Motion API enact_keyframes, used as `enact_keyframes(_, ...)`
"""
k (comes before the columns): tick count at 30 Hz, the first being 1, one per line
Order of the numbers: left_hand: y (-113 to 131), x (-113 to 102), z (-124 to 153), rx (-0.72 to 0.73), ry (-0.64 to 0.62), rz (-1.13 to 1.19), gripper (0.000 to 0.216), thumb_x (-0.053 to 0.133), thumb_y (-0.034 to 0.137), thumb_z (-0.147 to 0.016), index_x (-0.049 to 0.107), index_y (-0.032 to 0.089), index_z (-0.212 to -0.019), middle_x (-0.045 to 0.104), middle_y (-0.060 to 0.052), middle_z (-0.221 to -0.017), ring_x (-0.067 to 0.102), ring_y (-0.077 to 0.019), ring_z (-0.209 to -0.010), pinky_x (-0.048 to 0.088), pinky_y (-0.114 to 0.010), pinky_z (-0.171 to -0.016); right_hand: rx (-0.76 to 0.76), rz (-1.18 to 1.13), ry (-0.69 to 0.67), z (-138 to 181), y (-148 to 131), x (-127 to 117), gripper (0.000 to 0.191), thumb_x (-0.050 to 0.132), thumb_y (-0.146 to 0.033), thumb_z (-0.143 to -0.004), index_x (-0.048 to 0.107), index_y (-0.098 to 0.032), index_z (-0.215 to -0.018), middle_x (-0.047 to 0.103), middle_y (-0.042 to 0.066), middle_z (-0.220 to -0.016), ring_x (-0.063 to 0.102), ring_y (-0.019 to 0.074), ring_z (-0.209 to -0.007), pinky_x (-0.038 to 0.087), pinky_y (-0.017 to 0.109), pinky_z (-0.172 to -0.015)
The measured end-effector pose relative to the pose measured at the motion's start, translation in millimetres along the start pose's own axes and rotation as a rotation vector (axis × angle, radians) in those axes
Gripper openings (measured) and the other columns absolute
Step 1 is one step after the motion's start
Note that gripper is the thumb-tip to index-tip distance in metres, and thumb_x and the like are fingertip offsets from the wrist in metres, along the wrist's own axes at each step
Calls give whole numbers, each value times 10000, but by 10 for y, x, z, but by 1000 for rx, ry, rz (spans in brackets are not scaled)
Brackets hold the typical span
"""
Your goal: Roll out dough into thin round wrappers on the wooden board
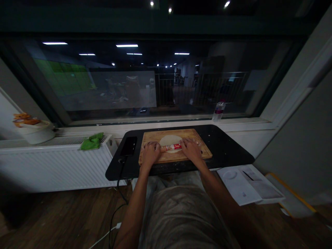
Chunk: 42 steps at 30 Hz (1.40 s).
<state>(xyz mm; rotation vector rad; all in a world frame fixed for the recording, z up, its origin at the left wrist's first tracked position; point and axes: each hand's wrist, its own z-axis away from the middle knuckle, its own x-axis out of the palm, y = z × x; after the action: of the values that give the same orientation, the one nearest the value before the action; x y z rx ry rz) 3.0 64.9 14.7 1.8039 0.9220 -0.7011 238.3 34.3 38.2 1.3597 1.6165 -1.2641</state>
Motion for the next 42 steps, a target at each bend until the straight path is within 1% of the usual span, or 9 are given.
enact_keyframes(8, -4, 9, -2, 3, 0, -3, 388, 466, 274, -1090, 848, 210, -1092, 830, -127, -1339, 705, -295, -1296, 455, -420, -1181, 13, -5, -18, -7, 9, 16, 518, 344, -461, -1206, 800, -266, -1355, 736, 112, -1525, 560, 350, -1470, 406, 573, -1240)
enact_keyframes(12, 0, 4, 0, 10, 3, 2, 375, 472, 268, -1091, 843, 217, -1067, 830, -116, -1344, 704, -289, -1297, 455, -409, -1175, 12, -4, -17, -5, 7, 13, 496, 365, -451, -1206, 798, -258, -1352, 737, 106, -1524, 557, 354, -1477, 408, 579, -1240)
enact_keyframes(15, 6, -4, 2, 9, 4, -2, 358, 484, 263, -1087, 837, 222, -1043, 834, -115, -1333, 711, -285, -1283, 461, -400, -1161, 12, -3, -17, -3, 6, 8, 488, 369, -451, -1207, 795, -265, -1355, 741, 105, -1518, 565, 346, -1465, 409, 566, -1236)
enact_keyframes(20, 10, -11, 7, 2, 4, 6, 364, 474, 264, -1090, 834, 217, -1068, 831, -116, -1343, 712, -290, -1288, 459, -411, -1164, 6, 3, -13, -2, 6, 7, 489, 366, -448, -1208, 794, -259, -1349, 746, 107, -1505, 580, 341, -1448, 413, 550, -1231)
enact_keyframes(27, 3, -12, 7, 7, -17, 7, 372, 472, 266, -1088, 841, 224, -1067, 833, -114, -1335, 702, -290, -1293, 461, -407, -1165, 1, -9, -5, -5, 11, 19, 492, 360, -444, -1201, 804, -267, -1318, 742, 104, -1511, 584, 334, -1435, 401, 555, -1242)
enact_keyframes(33, 7, -15, 22, -3, 13, 2, 371, 476, 275, -1088, 841, 224, -1038, 835, -120, -1313, 714, -292, -1270, 463, -415, -1152, 8, -3, -14, 1, 2, 2, 515, 342, -448, -1199, 799, -259, -1343, 744, 106, -1511, 579, 344, -1436, 419, 582, -1223)
enact_keyframes(37, 4, -21, 27, 15, -3, -15, 366, 481, 272, -1094, 837, 225, -1026, 841, -117, -1290, 717, -283, -1244, 472, -395, -1130, 5, 3, 0, 9, -1, 2, 519, 345, -443, -1195, 810, -251, -1323, 753, 121, -1493, 592, 338, -1413, 431, 560, -1211)
enact_keyframes(42, 0, -7, 22, 0, 15, -11, 365, 487, 283, -1096, 844, 218, -1055, 840, -118, -1289, 712, -293, -1255, 477, -405, -1135, -1, 16, 14, 17, 12, 27, 521, 344, -450, -1198, 805, -249, -1336, 756, 112, -1486, 609, 335, -1394, 437, 546, -1201)
